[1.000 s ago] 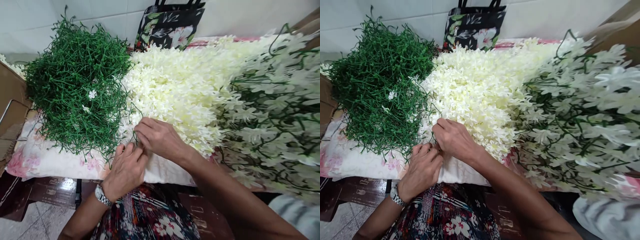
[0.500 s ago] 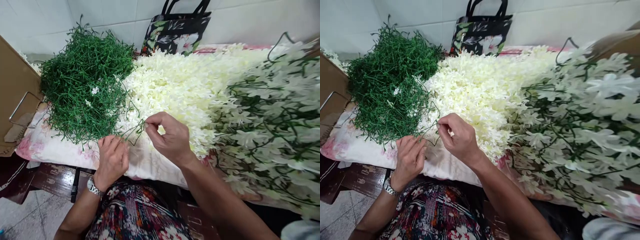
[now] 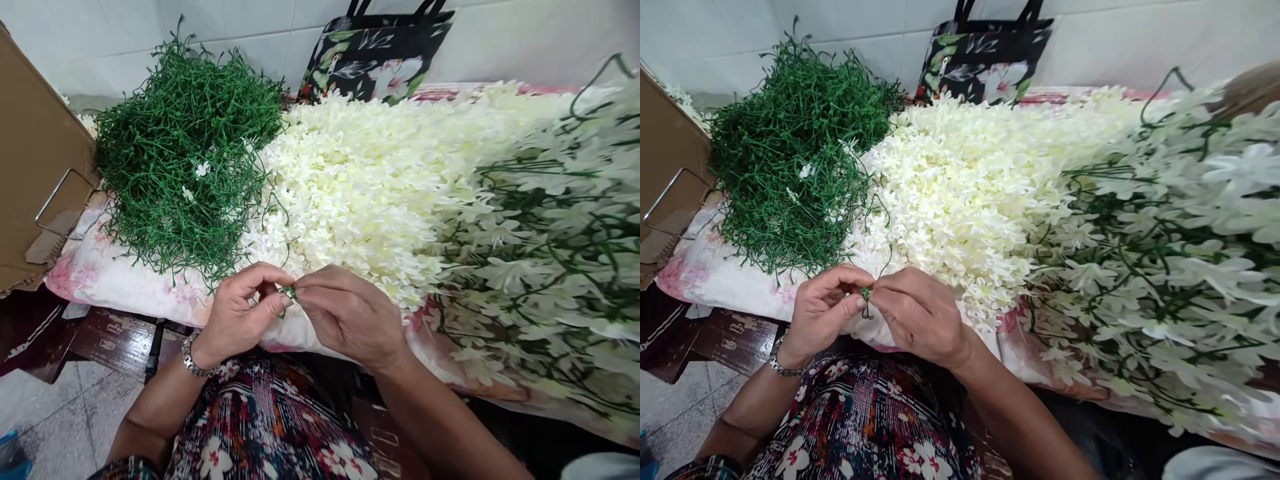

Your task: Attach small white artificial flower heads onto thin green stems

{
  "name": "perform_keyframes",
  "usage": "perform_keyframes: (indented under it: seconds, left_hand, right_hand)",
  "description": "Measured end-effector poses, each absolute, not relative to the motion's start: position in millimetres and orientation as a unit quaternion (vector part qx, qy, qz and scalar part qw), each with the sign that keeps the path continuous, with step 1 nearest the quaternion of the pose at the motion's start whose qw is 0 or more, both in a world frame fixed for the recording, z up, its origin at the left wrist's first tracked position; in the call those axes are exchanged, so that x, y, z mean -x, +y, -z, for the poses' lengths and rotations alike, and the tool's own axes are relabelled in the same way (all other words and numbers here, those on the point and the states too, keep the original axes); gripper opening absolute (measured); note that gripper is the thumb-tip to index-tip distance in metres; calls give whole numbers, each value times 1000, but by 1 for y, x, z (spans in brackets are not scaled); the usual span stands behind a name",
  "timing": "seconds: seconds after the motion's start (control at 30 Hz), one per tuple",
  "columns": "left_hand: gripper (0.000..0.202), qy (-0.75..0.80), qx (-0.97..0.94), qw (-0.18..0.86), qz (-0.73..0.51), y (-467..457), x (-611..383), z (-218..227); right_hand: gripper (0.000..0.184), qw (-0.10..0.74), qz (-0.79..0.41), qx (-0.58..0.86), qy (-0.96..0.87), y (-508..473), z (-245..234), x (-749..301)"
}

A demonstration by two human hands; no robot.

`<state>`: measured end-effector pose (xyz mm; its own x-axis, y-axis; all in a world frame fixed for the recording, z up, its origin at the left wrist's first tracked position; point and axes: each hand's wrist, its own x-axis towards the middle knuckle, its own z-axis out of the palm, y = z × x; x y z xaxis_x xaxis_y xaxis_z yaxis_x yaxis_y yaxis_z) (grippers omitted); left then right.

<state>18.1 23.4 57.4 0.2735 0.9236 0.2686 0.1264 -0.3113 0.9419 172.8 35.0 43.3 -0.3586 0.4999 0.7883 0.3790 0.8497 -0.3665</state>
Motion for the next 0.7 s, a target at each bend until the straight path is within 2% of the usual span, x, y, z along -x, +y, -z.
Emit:
perform_keyframes:
  seconds: [0.13, 0.27, 0.4, 0.57, 0.7]
  left_hand:
    - [5, 405, -661, 375, -508, 15, -23, -46]
    - [9, 399, -678, 316, -530, 12, -24, -44]
    - [13, 389, -689, 291, -538, 10, -26, -42]
    - [16, 405, -724, 227, -510, 7, -25, -37]
    - [11, 414, -745, 235, -467, 6, -23, -40]
  right_hand:
    - [25, 512, -133, 303, -793, 25, -39, -168]
    - [24, 503, -251, 344, -752, 20, -38, -166]
    - [23, 509, -315, 354, -718, 16, -35, -165]
    - [21, 497, -329, 384, -706, 8, -31, -164]
    - [17, 474, -288, 408, -725, 6, -33, -167]
